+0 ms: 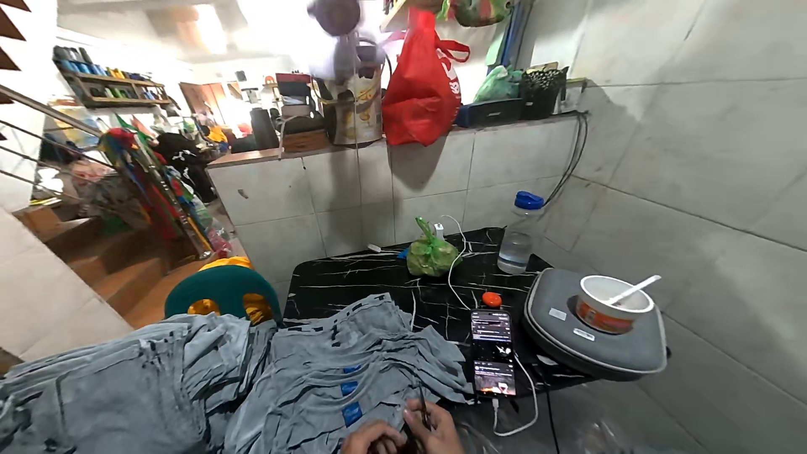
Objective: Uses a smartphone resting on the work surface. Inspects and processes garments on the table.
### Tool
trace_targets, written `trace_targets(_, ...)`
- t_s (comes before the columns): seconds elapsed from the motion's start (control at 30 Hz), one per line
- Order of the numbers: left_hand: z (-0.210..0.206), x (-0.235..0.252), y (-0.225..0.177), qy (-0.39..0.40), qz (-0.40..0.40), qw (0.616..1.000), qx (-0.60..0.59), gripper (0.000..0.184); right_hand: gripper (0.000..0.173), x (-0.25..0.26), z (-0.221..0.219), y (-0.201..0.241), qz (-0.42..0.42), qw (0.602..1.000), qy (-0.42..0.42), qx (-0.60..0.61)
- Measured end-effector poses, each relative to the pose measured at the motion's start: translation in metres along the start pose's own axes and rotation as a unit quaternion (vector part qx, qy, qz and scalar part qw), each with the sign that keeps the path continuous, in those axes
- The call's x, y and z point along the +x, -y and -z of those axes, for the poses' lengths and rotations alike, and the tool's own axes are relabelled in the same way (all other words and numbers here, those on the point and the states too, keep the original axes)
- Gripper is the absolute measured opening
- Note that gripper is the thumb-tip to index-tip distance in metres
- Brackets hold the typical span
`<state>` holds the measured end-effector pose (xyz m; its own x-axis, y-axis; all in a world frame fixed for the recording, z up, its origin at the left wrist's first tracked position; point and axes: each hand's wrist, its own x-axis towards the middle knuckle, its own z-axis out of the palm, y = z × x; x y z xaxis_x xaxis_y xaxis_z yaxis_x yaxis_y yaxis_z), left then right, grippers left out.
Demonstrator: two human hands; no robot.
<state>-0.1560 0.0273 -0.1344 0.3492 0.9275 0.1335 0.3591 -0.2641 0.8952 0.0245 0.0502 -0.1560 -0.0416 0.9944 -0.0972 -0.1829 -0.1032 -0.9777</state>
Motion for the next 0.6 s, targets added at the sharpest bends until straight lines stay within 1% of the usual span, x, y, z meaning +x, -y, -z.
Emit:
trace_targets(0.07,-0.008,0.006,-0.005,-0.103,-0.008,0.993,0.047,0.029,0.008,-0.001,0.003,-0.001,-0.019,1.0,0.014,0.007)
trace_targets(0.1,-0.012,0.009,-0.004,-0.131,-0.015,0.988,0.079,0.031,0.007,-0.002,0.003,-0.001,-0.022,1.0,0.017,0.007)
trace_targets(0.13,-0.016,0.012,-0.001,-0.146,-0.027,0.983,0.111,0.03,0.006,-0.002,0.003,-0.001,-0.023,1.0,0.019,0.004)
trace_targets(0.2,-0.027,0.015,0.006,-0.178,-0.063,0.969,0.16,0.023,0.011,-0.003,0.001,-0.001,-0.011,1.0,0.007,-0.011)
trace_targets(0.3,-0.036,0.014,0.008,-0.215,-0.104,0.952,0.194,0.014,0.016,-0.004,0.002,0.001,0.04,0.997,0.003,-0.069)
trace_targets(0.37,-0.037,0.01,0.007,-0.22,-0.098,0.953,0.185,0.011,0.02,-0.005,0.002,0.0,0.063,0.991,0.01,-0.114)
trace_targets(0.43,-0.035,0.008,0.004,-0.228,-0.07,0.956,0.168,0.015,0.026,-0.007,0.001,-0.003,0.076,0.987,0.014,-0.138)
trace_targets(0.5,-0.032,0.009,0.006,-0.232,-0.034,0.963,0.135,0.011,0.028,-0.008,-0.002,-0.008,0.096,0.985,0.009,-0.146)
trace_targets(0.6,-0.026,0.011,0.011,-0.219,0.003,0.975,0.031,0.009,0.014,-0.009,-0.004,-0.011,0.104,0.986,-0.012,-0.129)
